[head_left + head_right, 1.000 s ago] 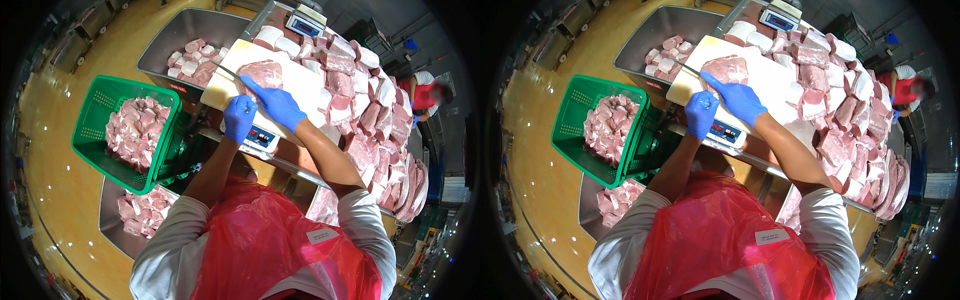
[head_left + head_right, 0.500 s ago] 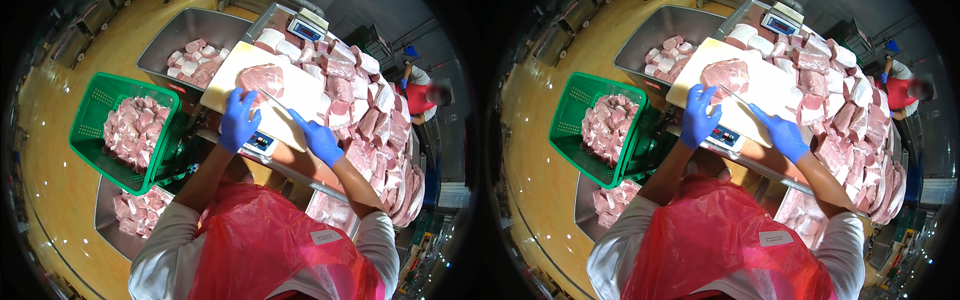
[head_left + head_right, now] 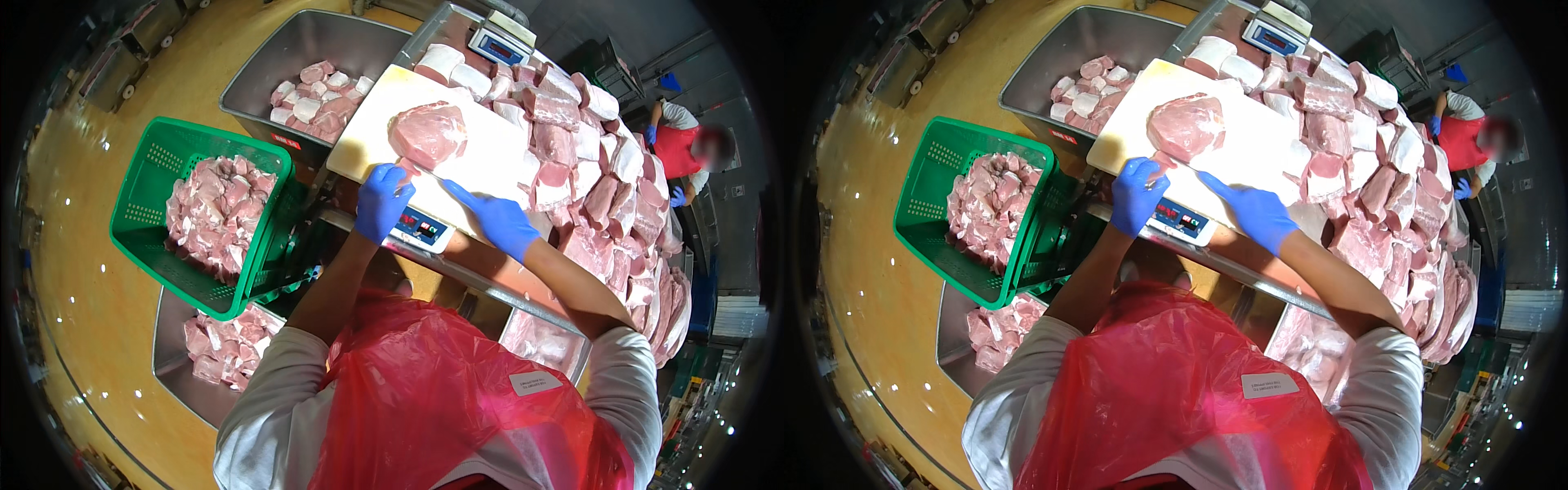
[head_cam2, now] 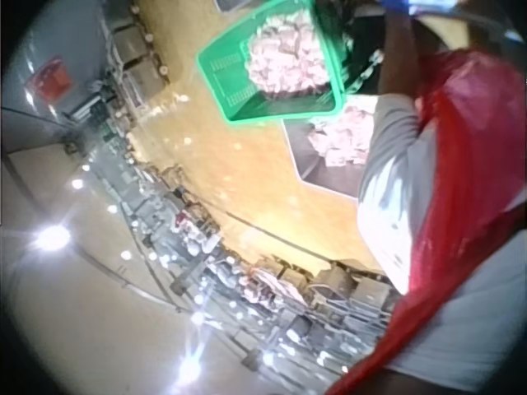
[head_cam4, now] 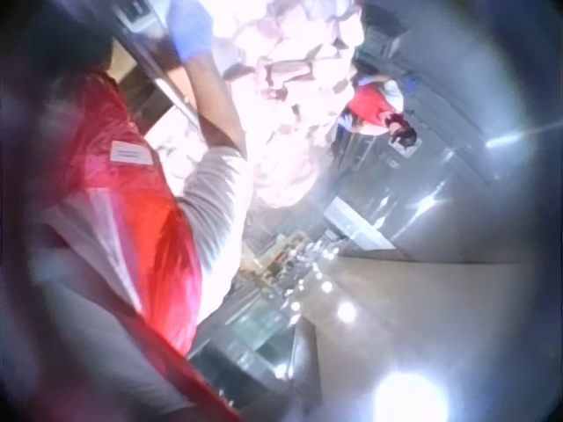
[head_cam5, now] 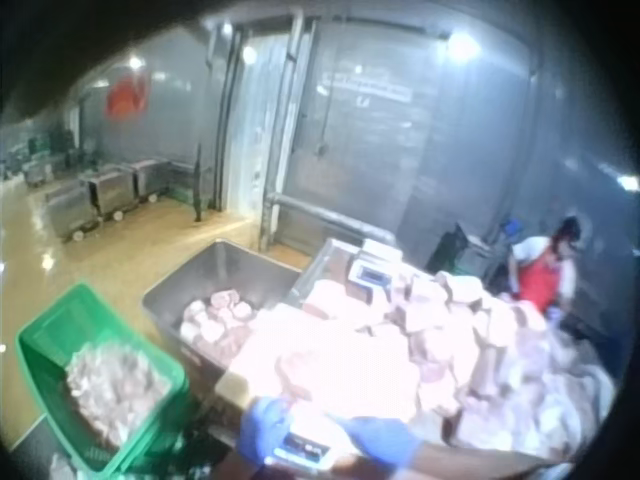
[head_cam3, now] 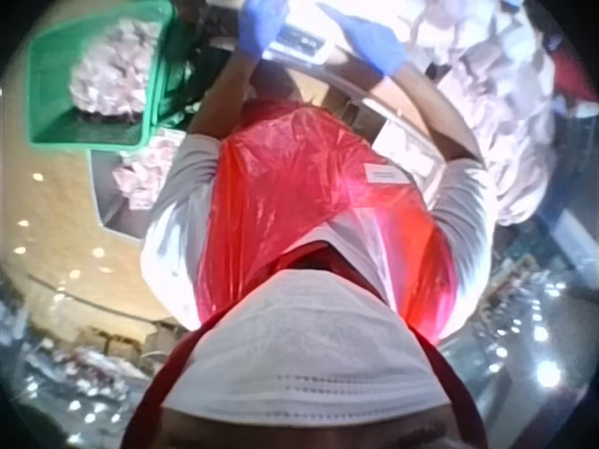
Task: The person trims fat from pork cuts using a knife on a cutting board placed on a digital scale. Trimmed fat is placed into a green basket, and the trimmed meat is moved to a metal tray. The process is repeated for multiple pieces of pork.
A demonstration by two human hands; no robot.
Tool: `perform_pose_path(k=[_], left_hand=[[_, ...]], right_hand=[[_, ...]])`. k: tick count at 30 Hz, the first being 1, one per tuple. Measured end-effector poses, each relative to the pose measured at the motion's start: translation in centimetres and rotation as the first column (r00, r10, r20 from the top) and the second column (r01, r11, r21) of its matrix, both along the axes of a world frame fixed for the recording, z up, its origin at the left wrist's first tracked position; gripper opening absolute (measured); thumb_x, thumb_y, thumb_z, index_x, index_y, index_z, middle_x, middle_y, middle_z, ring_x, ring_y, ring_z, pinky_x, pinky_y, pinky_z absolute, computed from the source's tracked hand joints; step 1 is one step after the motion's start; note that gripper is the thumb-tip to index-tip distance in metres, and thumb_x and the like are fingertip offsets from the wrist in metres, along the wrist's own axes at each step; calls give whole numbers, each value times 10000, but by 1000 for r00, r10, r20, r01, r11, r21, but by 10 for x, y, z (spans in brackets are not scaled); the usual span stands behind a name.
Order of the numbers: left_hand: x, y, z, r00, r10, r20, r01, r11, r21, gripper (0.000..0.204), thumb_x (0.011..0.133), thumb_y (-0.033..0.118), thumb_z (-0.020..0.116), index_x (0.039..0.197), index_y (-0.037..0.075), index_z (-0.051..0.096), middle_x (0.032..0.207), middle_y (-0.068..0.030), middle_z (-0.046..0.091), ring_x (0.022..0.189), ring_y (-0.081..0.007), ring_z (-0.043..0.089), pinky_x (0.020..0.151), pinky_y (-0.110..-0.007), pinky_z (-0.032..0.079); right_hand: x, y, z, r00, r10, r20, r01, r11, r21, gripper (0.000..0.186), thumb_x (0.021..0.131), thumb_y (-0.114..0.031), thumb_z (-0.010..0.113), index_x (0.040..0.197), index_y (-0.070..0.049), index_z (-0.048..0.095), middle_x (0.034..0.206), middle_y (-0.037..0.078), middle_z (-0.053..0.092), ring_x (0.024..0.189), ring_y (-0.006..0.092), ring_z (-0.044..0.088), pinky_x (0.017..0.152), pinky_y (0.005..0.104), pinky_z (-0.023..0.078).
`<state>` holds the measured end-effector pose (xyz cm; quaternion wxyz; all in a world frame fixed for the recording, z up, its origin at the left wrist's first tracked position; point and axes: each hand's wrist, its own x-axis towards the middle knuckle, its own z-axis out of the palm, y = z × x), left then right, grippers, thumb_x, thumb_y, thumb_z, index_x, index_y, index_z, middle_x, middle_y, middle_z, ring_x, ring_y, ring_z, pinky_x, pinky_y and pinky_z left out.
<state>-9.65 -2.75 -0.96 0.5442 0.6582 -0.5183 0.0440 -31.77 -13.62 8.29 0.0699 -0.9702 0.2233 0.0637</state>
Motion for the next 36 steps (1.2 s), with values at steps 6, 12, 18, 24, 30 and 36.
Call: perform_pose_path(k=[6, 12, 18, 24, 30, 36], left_hand=[[23, 46, 17, 964, 63, -259, -60, 998, 18, 121, 762, 37, 736, 876, 23, 698, 846, -122, 681, 772, -247, 683, 705, -353, 560], [29, 69, 7, 937, 76, -341, -56, 996, 70, 180, 731, 65, 774, 894, 21, 712, 864, -118, 698, 740, -232, 693, 699, -338, 561], [14, 61, 18, 963, 26, -268, 6, 993, 116, 189, 714, 74, 782, 879, 25, 705, 849, -107, 687, 771, -231, 684, 708, -336, 550], [86, 96, 34, 944, 309, -121, -308, 951, 20, 172, 719, 63, 795, 835, 32, 672, 823, -77, 662, 724, -213, 630, 717, -337, 531], [247, 209, 26, 916, 288, 279, -396, 760, 515, 261, 862, 130, 676, 1081, -13, 676, 995, -202, 707, 922, -329, 699, 832, -402, 540], [163, 56, 139, 999, 25, -35, -13, 949, 315, 472, 906, 324, 679, 1255, 7, 650, 1198, -229, 682, 1089, -394, 660, 952, -408, 514]], right_hand=[[-90, -5, 18, 983, -49, -179, 37, 997, -70, 776, 915, -16, 537, 1579, -331, 287, 914, 170, 679, 726, 369, 676, 680, 469, 548], [-21, 59, 8, 962, -240, 129, 219, 963, 159, 764, 927, -100, 582, 1576, -357, 272, 1104, 212, 664, 899, 412, 683, 791, 466, 556], [92, 56, 14, 975, -132, 178, 102, 981, 168, 727, 934, -15, 455, 1577, -308, 281, 1045, 183, 671, 937, 364, 680, 817, 446, 543], [1, 47, 28, 998, -61, 17, 59, 995, 85, 745, 933, -44, 510, 1574, -345, 280, 1083, 175, 645, 900, 363, 690, 790, 442, 560], [-102, 39, 10, 918, -382, 102, 354, 909, 220, 747, 944, 2, 540, 1590, -273, 285, 936, 290, 640, 791, 385, 693, 701, 403, 539], [-26, 43, 28, 510, -698, 502, 576, 711, 404, 694, 994, -38, 521, 1601, -250, 258, 756, 180, 615, 610, 209, 569, 637, 355, 504]])
